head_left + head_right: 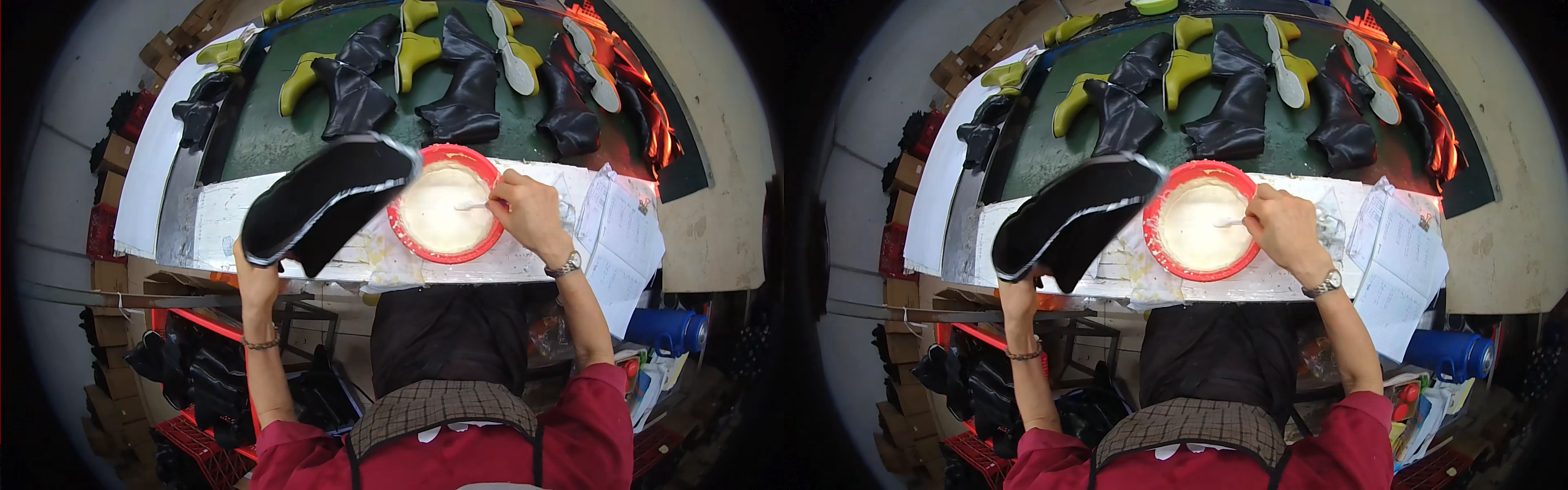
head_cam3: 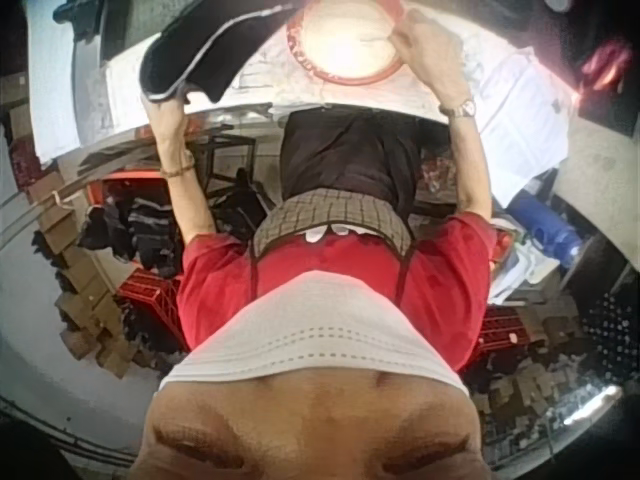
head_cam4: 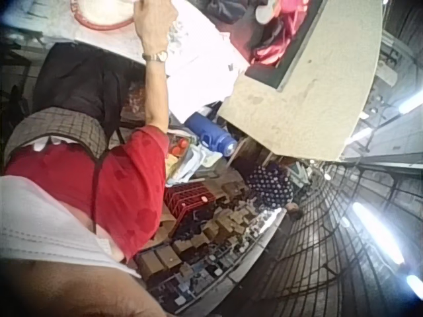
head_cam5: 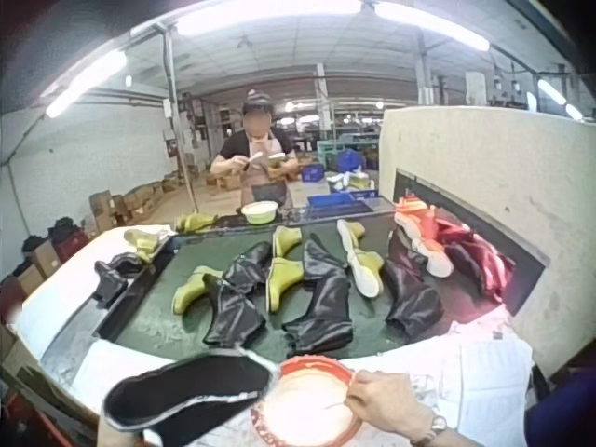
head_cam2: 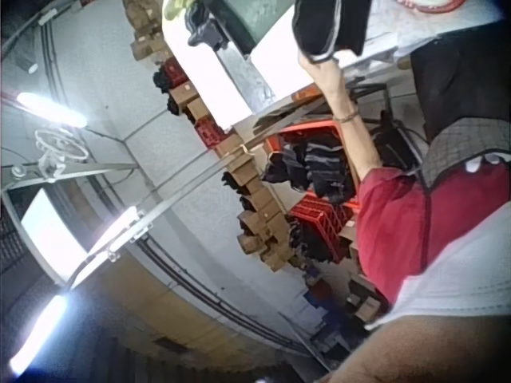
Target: Applying white adhesive to the soles and edges of black shoe uppers using a small brush at a manufacturing station.
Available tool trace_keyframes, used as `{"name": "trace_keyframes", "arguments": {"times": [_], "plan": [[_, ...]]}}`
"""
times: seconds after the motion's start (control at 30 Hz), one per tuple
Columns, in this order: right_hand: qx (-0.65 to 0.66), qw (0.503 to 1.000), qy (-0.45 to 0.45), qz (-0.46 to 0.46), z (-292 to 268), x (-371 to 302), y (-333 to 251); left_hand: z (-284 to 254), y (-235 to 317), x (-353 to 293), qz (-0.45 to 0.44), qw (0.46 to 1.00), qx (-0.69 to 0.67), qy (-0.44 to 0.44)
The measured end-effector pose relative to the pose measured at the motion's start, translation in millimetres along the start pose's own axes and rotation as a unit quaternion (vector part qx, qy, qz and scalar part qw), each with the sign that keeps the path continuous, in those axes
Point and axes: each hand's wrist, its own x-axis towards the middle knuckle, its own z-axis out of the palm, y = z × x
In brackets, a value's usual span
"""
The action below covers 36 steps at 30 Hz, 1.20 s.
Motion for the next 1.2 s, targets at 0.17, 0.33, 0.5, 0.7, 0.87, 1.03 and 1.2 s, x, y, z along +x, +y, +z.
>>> {"name": "trace_keyframes", "arguments": {"times": [0.17, 0.33, 0.5, 0.7, 0.87, 1.03, 1.2], "plan": [[0.339, 0.939, 0.052, -0.001, -26.3, 18.7, -13.2, -10.6, -1.9, -12.6, -0.161, 0.963, -0.212, -0.05], [0.397, 0.912, 0.042, -0.097, -27.6, 39.4, -37.1, -6.0, -9.0, -13.5, -0.178, 0.932, -0.31, -0.054], [0.376, 0.925, 0.036, -0.038, -29.9, 14.3, -19.8, -7.7, 3.7, -14.5, -0.169, 0.922, -0.347, -0.024], [0.323, 0.941, 0.045, -0.091, -29.9, 39.1, -37.1, 13.4, -5.5, -19.3, -0.222, 0.89, -0.388, -0.089], [0.342, 0.929, 0.049, -0.13, -33.7, 53.3, -41.7, 34.6, 4.9, -23.5, -0.265, 0.881, -0.352, -0.173], [0.316, 0.937, 0.034, -0.141, -36.6, 56.1, -41.2, 45.2, 17.1, -23.9, -0.278, 0.887, -0.258, -0.265], [0.295, 0.944, 0.023, -0.147, -39.2, 53.4, -44.6, 56.4, 21.6, -22.7, -0.322, 0.85, -0.242, -0.339]]}}
